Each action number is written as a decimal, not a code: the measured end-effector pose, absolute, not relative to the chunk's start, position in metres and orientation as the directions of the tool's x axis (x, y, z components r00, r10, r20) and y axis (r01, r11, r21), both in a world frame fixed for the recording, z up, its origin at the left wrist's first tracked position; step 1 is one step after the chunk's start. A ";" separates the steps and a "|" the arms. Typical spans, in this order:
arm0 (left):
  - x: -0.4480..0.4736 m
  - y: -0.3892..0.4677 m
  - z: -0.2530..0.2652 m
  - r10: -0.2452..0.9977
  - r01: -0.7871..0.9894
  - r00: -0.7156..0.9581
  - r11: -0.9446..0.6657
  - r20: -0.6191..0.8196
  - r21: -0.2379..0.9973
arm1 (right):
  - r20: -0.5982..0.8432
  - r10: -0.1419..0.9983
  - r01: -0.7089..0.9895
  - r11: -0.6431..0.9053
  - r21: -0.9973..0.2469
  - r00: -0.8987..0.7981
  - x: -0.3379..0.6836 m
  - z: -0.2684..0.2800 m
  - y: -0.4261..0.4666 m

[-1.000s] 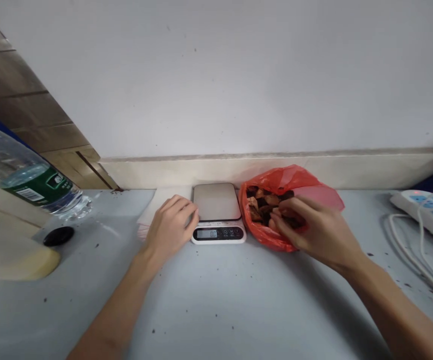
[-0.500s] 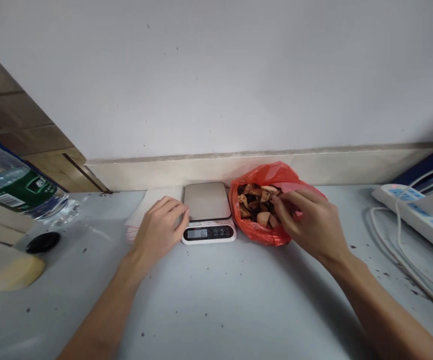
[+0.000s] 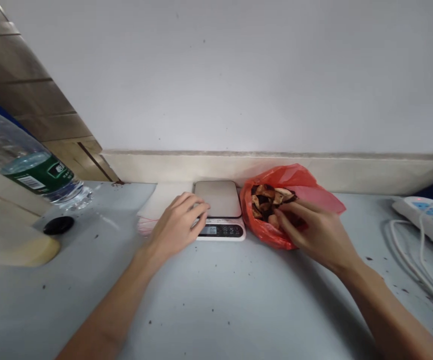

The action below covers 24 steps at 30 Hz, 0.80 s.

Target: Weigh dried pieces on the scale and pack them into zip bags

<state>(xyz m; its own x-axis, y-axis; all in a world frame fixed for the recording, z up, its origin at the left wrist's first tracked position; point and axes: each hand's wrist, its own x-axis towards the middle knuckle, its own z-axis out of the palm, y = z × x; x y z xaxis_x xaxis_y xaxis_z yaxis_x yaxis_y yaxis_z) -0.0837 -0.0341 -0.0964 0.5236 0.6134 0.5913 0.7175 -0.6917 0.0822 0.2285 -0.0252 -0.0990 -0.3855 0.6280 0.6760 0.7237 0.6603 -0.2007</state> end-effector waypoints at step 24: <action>-0.084 -0.033 -0.097 0.626 0.706 0.559 -0.703 0.544 0.085 | 0.621 0.592 0.646 0.743 -0.175 -0.513 0.222 -0.108 -0.023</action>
<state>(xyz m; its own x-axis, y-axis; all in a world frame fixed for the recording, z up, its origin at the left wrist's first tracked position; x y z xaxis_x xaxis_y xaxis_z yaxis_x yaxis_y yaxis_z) -0.0837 -0.0332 -0.0974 0.5588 0.6261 0.5438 0.7057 -0.7034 0.0846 0.2220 -0.0226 -0.1076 -0.5132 0.5921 0.6213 0.6456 0.7433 -0.1751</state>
